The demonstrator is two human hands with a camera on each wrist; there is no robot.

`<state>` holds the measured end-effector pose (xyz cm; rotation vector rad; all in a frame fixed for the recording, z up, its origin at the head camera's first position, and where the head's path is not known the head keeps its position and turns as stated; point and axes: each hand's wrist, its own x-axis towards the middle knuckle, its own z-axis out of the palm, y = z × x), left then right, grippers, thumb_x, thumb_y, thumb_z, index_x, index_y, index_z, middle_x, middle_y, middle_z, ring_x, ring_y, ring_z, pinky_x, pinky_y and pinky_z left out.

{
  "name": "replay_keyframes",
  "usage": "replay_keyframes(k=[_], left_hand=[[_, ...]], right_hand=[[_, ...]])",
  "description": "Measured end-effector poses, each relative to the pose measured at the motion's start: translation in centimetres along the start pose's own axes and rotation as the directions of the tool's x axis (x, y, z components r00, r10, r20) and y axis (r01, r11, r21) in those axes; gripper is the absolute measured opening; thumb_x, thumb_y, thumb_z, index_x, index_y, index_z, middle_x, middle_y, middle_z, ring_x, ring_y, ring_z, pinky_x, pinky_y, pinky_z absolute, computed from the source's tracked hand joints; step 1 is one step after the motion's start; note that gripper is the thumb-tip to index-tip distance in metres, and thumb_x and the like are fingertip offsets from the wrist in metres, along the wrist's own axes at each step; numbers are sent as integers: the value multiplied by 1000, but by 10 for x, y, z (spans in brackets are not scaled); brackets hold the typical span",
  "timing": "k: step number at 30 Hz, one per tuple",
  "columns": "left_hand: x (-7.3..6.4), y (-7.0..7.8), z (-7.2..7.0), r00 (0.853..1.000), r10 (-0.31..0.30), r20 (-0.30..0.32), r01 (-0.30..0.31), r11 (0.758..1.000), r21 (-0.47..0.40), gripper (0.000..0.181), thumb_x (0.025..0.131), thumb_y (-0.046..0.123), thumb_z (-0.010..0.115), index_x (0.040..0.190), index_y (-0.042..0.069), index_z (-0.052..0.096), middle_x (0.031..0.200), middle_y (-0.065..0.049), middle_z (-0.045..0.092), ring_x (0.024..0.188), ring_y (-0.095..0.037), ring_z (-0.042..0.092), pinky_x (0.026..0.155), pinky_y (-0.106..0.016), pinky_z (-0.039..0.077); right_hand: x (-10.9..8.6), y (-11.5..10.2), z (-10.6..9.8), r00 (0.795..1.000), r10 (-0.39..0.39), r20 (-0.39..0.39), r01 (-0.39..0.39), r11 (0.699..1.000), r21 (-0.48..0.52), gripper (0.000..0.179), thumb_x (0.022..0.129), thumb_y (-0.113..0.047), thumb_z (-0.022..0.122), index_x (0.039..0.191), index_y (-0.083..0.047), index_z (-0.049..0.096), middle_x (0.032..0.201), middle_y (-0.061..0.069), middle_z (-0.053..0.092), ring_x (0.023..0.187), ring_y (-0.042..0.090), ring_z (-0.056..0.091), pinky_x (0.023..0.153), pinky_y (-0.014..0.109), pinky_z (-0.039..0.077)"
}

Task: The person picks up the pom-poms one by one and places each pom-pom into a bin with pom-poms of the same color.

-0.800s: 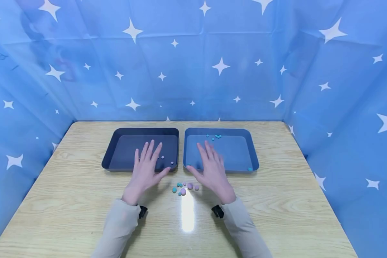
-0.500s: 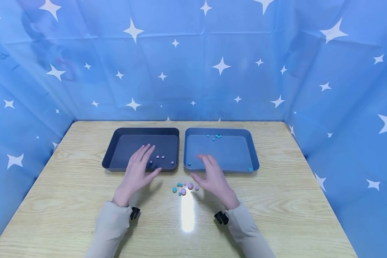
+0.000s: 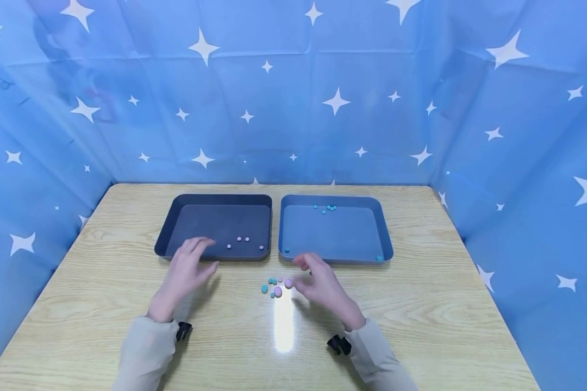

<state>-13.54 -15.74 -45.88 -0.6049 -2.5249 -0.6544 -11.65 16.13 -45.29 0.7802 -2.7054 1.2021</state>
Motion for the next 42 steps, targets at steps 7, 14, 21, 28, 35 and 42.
replay_keyframes(k=[7, 14, 21, 28, 35, 42], left_hand=[[-9, -12, -6, 999, -38, 17, 38, 999, 2, 37, 67, 3, 79, 100, -2, 64, 98, -17, 63, 93, -35, 56, 80, -49, 47], [-12, -23, -15, 996, -76, 50, 74, 996, 45, 33, 64, -3, 77, 95, -4, 65, 93, -18, 64, 86, -36, 57, 75, -46, 48], [-12, -35, -25, 984, -124, 130, 118, 992, 54, 29, 65, -8, 72, 93, -5, 65, 91, -18, 64, 87, -37, 58, 74, -46, 50], [-10, -44, -32, 966, -154, 205, 144, 988, 62, 27, 67, -8, 70, 93, -6, 65, 91, -19, 65, 88, -38, 59, 74, -46, 50], [-8, -52, -34, 951, -180, 252, 166, 983, 75, 22, 68, -8, 68, 90, -5, 66, 89, -18, 65, 87, -36, 59, 72, -46, 51], [-8, -55, -34, 950, -174, 261, 162, 984, 68, 17, 68, -11, 65, 83, -3, 66, 82, -15, 64, 81, -33, 61, 69, -45, 51]], right_hand=[[-3, 2, 7, 996, 55, 64, -56, 998, 15, 38, 72, 2, 74, 106, 4, 57, 97, 15, 61, 89, 28, 59, 75, 38, 54], [-5, 8, 14, 991, 88, 101, -93, 995, 40, 34, 72, 6, 71, 104, 2, 59, 94, 11, 59, 87, 27, 58, 74, 36, 54], [-3, 13, 19, 989, 115, 97, -119, 992, 36, 32, 71, 11, 69, 100, 1, 60, 90, 9, 57, 83, 22, 57, 73, 30, 53], [0, 14, 19, 984, 137, 111, -143, 988, 50, 31, 68, 13, 68, 96, 1, 60, 89, 8, 56, 81, 21, 55, 71, 29, 52], [2, 14, 19, 982, 144, 124, -149, 988, 33, 28, 68, 14, 66, 90, -1, 60, 86, 5, 55, 77, 18, 54, 66, 24, 50], [3, 15, 20, 982, 121, 142, -127, 991, 34, 27, 69, 17, 63, 87, -3, 60, 84, 5, 54, 76, 17, 53, 64, 23, 49]])
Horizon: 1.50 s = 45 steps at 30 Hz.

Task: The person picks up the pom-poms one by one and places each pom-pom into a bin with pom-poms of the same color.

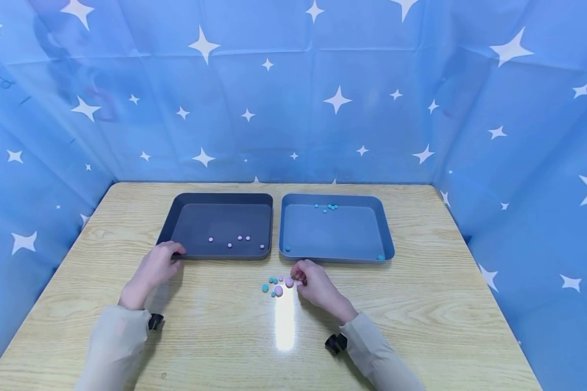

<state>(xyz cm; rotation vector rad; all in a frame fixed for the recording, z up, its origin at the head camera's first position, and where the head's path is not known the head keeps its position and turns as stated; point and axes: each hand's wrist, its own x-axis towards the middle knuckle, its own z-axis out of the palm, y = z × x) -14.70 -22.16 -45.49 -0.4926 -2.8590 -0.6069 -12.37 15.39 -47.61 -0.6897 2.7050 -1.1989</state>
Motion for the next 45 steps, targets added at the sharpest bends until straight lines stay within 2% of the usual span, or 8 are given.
replay_keyframes(k=[14, 21, 28, 38, 45], left_hand=[[3, -5, 2, 1000, 20, -5, -20, 1000, -14, 13, 70, -13, 64, 77, -3, 65, 77, -13, 63, 75, -30, 61, 67, -43, 51], [3, -6, 2, 1000, 21, -1, -21, 1000, -21, 13, 69, -13, 63, 77, -3, 65, 77, -13, 63, 75, -30, 61, 66, -43, 51], [3, -5, 1, 1000, 15, 3, -15, 1000, -20, 13, 70, -14, 63, 77, -3, 66, 77, -13, 63, 76, -30, 62, 67, -43, 52], [2, -6, 1, 1000, 26, -2, -26, 999, -25, 13, 70, -14, 62, 78, -4, 66, 78, -14, 64, 76, -31, 62, 67, -43, 52], [2, -6, 1, 999, 31, -6, -31, 999, -24, 13, 70, -14, 62, 77, -4, 66, 78, -14, 64, 76, -31, 62, 67, -43, 52]], right_hand=[[0, 1, -2, 1000, -18, -25, 18, 1000, -3, 28, 66, 18, 62, 86, -2, 60, 83, 6, 55, 74, 18, 54, 63, 23, 49], [3, -5, -6, 996, -64, -59, 64, 998, -4, 26, 68, 16, 63, 89, 1, 61, 82, 8, 57, 73, 19, 57, 65, 23, 51], [8, -14, -14, 993, -81, -81, 83, 996, 17, 24, 71, 15, 63, 92, 4, 61, 86, 15, 59, 75, 23, 59, 68, 25, 53], [20, -23, -17, 988, -114, -100, 118, 992, 35, 25, 73, 16, 63, 94, 5, 60, 89, 16, 60, 77, 24, 61, 69, 27, 54], [29, -32, -17, 990, -102, -102, 108, 993, 50, 22, 75, 12, 64, 96, 3, 61, 90, 14, 60, 79, 22, 60, 71, 30, 54]])
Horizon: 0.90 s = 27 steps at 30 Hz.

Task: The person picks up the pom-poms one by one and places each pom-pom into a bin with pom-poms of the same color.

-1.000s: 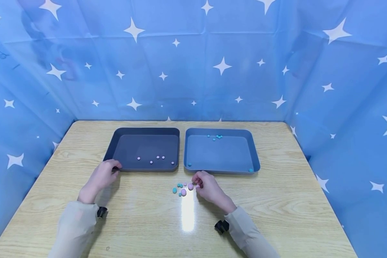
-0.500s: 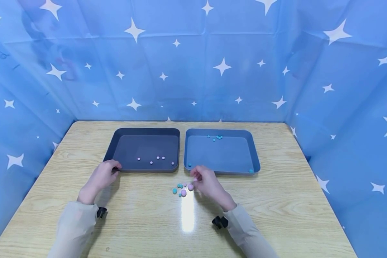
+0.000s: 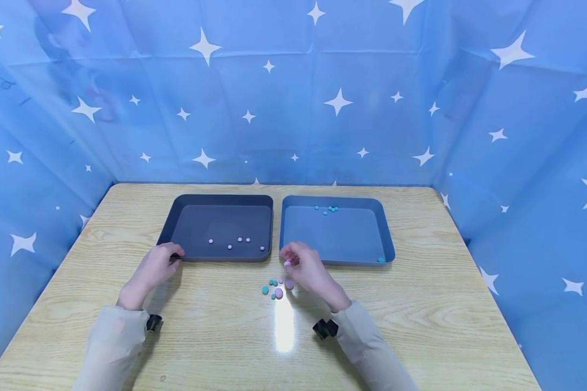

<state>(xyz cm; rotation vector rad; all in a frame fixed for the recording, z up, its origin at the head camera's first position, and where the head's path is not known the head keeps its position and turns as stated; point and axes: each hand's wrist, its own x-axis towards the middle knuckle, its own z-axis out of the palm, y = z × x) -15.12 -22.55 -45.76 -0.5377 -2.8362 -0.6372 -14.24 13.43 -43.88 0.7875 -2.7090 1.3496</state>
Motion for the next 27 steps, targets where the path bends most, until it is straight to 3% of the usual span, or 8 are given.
replay_keyframes(k=[21, 27], left_hand=[[-1, 0, 0, 1000, 1, -1, -1, 1000, -4, 14, 70, -14, 62, 77, -3, 66, 77, -12, 63, 74, -29, 62, 65, -42, 51], [-1, -2, 1, 1000, -6, 9, 6, 1000, -6, 13, 71, -13, 61, 77, -3, 66, 77, -12, 64, 75, -29, 62, 66, -42, 51]], right_hand=[[29, -15, 12, 996, -66, -57, 72, 993, 93, 22, 78, 12, 63, 96, 0, 61, 92, 15, 61, 79, 23, 60, 71, 36, 54], [39, -20, 18, 997, -46, -54, 52, 991, 123, 21, 80, 10, 62, 98, -1, 61, 94, 18, 60, 80, 24, 59, 73, 37, 53]])
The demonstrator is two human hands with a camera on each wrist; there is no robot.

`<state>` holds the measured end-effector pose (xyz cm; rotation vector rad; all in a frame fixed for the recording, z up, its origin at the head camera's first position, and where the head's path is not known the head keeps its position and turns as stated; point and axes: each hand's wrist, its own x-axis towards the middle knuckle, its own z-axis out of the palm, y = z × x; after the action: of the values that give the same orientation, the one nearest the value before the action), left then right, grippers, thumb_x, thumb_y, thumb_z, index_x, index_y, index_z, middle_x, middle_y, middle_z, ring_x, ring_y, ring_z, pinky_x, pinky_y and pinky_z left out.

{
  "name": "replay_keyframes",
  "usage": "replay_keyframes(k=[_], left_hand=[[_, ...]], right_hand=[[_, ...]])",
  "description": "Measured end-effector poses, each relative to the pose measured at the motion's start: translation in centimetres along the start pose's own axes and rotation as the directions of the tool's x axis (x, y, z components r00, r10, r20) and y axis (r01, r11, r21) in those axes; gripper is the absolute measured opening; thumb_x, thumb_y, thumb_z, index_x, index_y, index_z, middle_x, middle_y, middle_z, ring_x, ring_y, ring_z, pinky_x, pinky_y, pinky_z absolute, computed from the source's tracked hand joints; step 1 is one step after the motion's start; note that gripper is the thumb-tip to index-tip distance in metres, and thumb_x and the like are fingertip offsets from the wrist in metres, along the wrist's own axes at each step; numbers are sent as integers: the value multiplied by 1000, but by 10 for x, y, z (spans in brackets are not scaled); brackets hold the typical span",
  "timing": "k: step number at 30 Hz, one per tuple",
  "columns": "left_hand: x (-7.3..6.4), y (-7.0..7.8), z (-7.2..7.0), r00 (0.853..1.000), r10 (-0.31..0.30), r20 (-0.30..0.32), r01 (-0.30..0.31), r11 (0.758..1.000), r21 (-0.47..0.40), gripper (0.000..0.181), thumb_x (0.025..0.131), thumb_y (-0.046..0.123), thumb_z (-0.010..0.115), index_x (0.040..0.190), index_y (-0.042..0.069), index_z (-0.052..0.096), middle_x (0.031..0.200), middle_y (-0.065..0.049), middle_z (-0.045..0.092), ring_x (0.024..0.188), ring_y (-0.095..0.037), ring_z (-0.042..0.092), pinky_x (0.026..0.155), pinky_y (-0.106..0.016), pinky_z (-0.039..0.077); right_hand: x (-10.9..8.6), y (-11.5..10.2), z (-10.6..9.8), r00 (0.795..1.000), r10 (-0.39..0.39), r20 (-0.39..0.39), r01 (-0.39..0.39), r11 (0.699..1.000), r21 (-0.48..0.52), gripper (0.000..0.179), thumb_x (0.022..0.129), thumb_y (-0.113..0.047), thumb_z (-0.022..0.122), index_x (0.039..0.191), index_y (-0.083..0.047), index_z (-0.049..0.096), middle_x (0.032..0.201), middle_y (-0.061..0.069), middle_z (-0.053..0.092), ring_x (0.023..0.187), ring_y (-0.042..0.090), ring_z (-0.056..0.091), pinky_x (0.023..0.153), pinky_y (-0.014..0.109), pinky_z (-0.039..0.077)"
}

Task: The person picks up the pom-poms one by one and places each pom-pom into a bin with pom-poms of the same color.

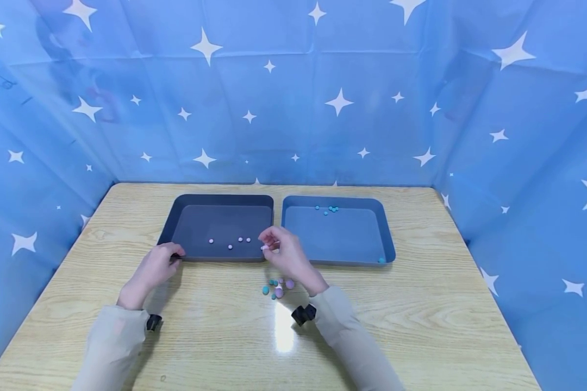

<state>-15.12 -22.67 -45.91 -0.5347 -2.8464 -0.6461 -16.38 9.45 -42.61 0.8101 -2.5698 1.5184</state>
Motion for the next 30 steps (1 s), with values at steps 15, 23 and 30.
replay_keyframes(k=[15, 23, 30], left_hand=[[0, -1, 0, 1000, 9, 0, -9, 1000, -5, 14, 71, -14, 60, 77, -3, 66, 77, -13, 63, 74, -29, 61, 66, -42, 51], [-1, -2, 2, 1000, 4, 0, -4, 1000, -14, 13, 72, -13, 60, 77, -2, 66, 77, -12, 63, 74, -28, 61, 65, -41, 51], [0, -3, 1, 1000, 5, 0, -5, 1000, -14, 14, 72, -13, 60, 78, -2, 66, 77, -13, 63, 74, -29, 61, 66, -42, 51]], right_hand=[[24, 0, 21, 998, 32, -56, -27, 996, 90, 17, 83, 6, 62, 98, -2, 61, 91, 16, 61, 79, 21, 59, 72, 30, 52], [35, -2, 34, 996, 35, -79, -24, 990, 142, 17, 84, 7, 62, 99, 1, 61, 95, 19, 60, 84, 25, 60, 76, 32, 53], [49, 0, 45, 994, 53, -92, -39, 988, 150, 15, 84, 6, 61, 99, 5, 60, 98, 22, 61, 86, 25, 60, 76, 26, 52]])
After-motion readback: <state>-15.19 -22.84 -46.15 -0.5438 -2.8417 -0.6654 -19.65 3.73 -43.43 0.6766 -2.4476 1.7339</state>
